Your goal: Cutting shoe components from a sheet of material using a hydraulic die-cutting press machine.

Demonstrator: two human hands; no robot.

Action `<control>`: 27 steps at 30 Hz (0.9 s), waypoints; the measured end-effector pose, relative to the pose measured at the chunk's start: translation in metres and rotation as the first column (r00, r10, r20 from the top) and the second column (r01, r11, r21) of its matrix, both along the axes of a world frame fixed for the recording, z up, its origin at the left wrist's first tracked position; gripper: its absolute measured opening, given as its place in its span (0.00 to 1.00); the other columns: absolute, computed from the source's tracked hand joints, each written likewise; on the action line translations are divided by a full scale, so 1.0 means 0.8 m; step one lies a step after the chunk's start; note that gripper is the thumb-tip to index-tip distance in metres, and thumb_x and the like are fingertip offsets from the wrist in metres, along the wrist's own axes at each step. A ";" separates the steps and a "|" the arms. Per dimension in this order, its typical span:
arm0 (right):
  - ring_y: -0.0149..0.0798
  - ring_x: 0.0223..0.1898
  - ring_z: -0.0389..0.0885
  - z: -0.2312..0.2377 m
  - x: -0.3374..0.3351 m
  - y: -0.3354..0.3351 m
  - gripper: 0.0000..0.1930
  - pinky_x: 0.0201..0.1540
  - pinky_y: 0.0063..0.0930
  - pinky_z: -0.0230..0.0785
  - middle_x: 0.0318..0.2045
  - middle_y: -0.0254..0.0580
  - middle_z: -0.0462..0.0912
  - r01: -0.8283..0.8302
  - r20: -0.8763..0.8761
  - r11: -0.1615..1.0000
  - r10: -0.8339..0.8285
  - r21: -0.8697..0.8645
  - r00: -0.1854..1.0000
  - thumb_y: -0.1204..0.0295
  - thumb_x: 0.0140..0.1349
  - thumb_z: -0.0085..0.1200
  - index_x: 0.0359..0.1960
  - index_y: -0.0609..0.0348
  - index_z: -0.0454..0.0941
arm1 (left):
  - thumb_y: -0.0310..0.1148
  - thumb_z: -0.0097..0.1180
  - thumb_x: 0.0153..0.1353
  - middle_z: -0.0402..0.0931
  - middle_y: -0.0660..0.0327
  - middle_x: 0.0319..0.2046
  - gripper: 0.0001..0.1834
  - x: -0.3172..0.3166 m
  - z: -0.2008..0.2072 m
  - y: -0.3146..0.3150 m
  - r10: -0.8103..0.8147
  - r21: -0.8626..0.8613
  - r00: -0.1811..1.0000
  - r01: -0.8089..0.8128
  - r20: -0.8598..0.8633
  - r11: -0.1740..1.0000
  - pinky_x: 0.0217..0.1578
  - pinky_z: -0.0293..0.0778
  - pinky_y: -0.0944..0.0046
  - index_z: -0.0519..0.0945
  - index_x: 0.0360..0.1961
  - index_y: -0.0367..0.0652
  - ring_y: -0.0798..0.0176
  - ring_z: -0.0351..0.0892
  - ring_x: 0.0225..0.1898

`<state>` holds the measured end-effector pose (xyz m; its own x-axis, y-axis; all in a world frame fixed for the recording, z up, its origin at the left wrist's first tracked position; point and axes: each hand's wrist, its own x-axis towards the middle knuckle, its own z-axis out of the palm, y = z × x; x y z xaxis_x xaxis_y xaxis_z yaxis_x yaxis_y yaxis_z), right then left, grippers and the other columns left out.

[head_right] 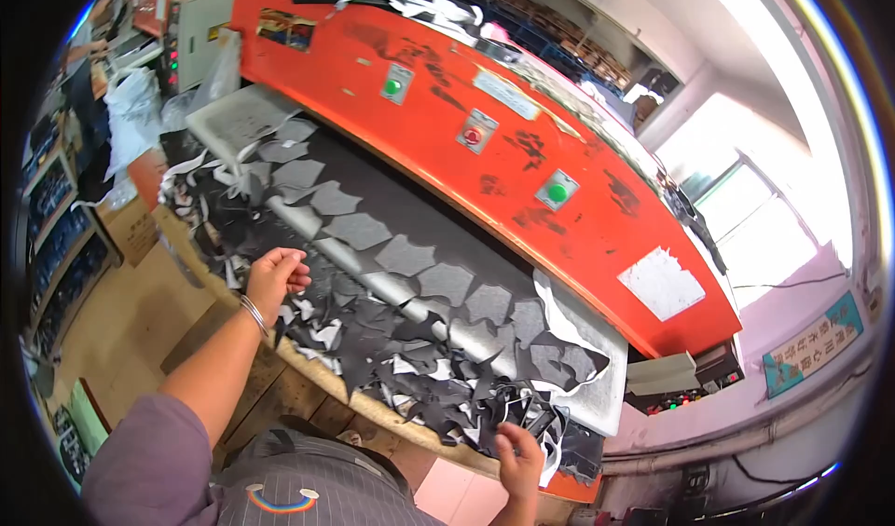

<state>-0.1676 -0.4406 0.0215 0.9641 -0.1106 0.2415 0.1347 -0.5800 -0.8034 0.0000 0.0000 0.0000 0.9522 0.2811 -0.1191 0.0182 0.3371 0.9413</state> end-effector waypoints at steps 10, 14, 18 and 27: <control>0.35 0.43 0.79 0.008 0.197 -0.090 0.14 0.49 0.29 0.70 0.40 0.44 0.83 0.159 -0.026 0.978 -0.164 -0.136 0.986 0.74 0.58 0.59 0.45 0.66 0.78 | 0.36 0.54 0.63 0.78 0.64 0.28 0.10 0.157 -0.028 0.017 0.075 0.195 0.990 -0.051 -0.117 0.979 0.27 0.72 0.73 0.79 0.39 0.41 0.72 0.77 0.26; 0.50 0.51 0.77 0.003 0.269 -0.118 0.21 0.55 0.38 0.67 0.48 0.53 0.79 0.177 0.016 0.862 -0.192 -0.476 0.981 0.71 0.54 0.62 0.50 0.64 0.75 | 0.35 0.55 0.58 0.80 0.61 0.23 0.11 0.227 -0.063 0.078 0.156 0.496 0.987 -0.150 0.029 0.855 0.29 0.73 0.68 0.81 0.33 0.37 0.68 0.79 0.26; 0.56 0.58 0.69 -0.011 0.315 -0.142 0.30 0.61 0.41 0.61 0.56 0.58 0.72 0.159 -0.081 0.759 -0.268 -0.631 0.960 0.68 0.52 0.63 0.57 0.63 0.69 | 0.36 0.54 0.57 0.81 0.54 0.26 0.11 0.286 -0.038 0.101 0.177 0.813 0.983 -0.148 0.057 0.563 0.34 0.74 0.60 0.81 0.33 0.39 0.55 0.81 0.29; 0.61 0.54 0.71 -0.059 0.391 -0.142 0.31 0.57 0.44 0.63 0.51 0.64 0.74 0.200 -0.165 0.640 -0.464 -0.742 0.870 0.55 0.56 0.59 0.57 0.63 0.69 | 0.48 0.56 0.56 0.75 0.38 0.48 0.28 0.449 -0.053 0.134 0.146 0.892 0.908 0.336 -0.391 0.302 0.52 0.71 0.52 0.78 0.46 0.32 0.41 0.74 0.52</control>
<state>0.1453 -0.5541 -0.0260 0.9256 -0.3700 0.0798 -0.3603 -0.9259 -0.1136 0.3589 0.1073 -0.0421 0.9299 0.3365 -0.1487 0.3639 -0.7823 0.5055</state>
